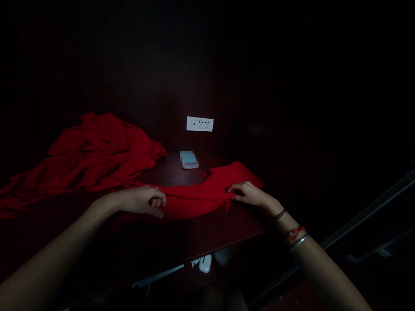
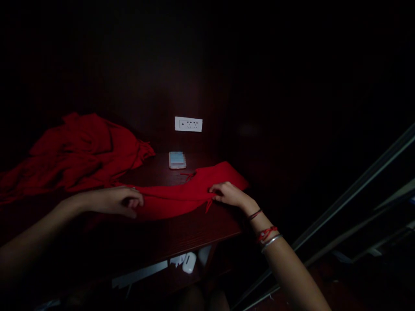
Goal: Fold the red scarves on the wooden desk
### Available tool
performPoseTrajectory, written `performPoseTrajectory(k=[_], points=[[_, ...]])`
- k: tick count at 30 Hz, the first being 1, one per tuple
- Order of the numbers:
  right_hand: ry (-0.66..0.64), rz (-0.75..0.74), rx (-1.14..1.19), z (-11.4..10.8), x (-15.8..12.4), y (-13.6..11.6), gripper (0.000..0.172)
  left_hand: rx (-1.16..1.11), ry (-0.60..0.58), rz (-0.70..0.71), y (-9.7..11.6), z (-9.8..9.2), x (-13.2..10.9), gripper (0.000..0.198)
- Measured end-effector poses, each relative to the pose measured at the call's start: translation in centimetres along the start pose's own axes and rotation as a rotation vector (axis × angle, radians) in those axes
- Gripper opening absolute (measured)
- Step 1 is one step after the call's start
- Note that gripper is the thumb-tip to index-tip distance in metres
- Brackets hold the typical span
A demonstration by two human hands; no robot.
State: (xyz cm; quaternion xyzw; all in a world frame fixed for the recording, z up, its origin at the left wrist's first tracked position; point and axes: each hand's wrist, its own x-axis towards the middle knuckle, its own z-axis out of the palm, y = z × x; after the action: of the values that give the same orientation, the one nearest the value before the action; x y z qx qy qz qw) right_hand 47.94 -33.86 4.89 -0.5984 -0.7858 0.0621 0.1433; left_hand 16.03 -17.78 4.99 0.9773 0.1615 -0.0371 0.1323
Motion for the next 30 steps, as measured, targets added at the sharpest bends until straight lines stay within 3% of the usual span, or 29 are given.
performPoseTrajectory(k=[3, 5, 7, 10, 12, 16, 18, 21, 22, 24, 26, 27, 30], points=[[0.013, 0.013, 0.079, -0.4, 0.5, 0.4, 0.029, 0.089, 0.315, -0.059, -0.9, 0.6, 1.2, 0.034], [0.105, 0.046, 0.016, -0.7, 1.6, 1.1, 0.026, 0.189, 0.423, -0.144, -2.1, 1.3, 1.9, 0.038], [0.194, 0.086, -0.135, -0.7, 3.2, 2.1, 0.025, 0.212, 0.345, -0.143, -3.3, 1.7, 2.0, 0.036], [0.207, 0.126, -0.353, -0.3, 5.7, 3.7, 0.027, 0.168, 0.232, -0.002, -4.5, 1.0, 1.3, 0.024], [0.157, 0.138, -0.442, -0.2, 7.0, 4.4, 0.027, 0.186, 0.301, 0.033, -4.6, -0.2, 0.5, 0.02], [-0.011, 0.191, -0.471, -1.3, 8.5, 4.8, 0.02, 0.236, 0.452, -0.066, -3.5, -2.3, -1.4, 0.02], [-0.072, 0.207, -0.412, -2.0, 9.0, 4.9, 0.024, 0.145, 0.337, -0.069, -2.9, -2.8, -2.0, 0.015], [-0.068, 0.208, -0.376, -2.3, 9.7, 5.0, 0.027, -0.154, -0.006, -0.032, -2.3, -2.7, -2.0, 0.018], [-0.065, 0.194, -0.379, -2.2, 10.0, 5.0, 0.025, -0.227, -0.035, -0.049, -2.4, -2.4, -1.7, 0.023], [-0.083, 0.143, -0.372, -1.9, 10.3, 5.2, 0.021, -0.237, 0.114, -0.118, -2.9, -1.6, -0.8, 0.032], [-0.087, 0.095, -0.333, -1.5, 10.3, 5.4, 0.02, -0.114, 0.332, -0.176, -3.8, -0.4, 0.1, 0.034], [-0.071, 0.088, -0.315, -1.4, 10.2, 5.5, 0.02, -0.054, 0.379, -0.191, -4.2, 0.2, 0.6, 0.032], [-0.024, 0.101, -0.318, -1.4, 9.8, 5.7, 0.02, -0.029, 0.29, -0.209, -5.1, 1.3, 1.2, 0.025]])
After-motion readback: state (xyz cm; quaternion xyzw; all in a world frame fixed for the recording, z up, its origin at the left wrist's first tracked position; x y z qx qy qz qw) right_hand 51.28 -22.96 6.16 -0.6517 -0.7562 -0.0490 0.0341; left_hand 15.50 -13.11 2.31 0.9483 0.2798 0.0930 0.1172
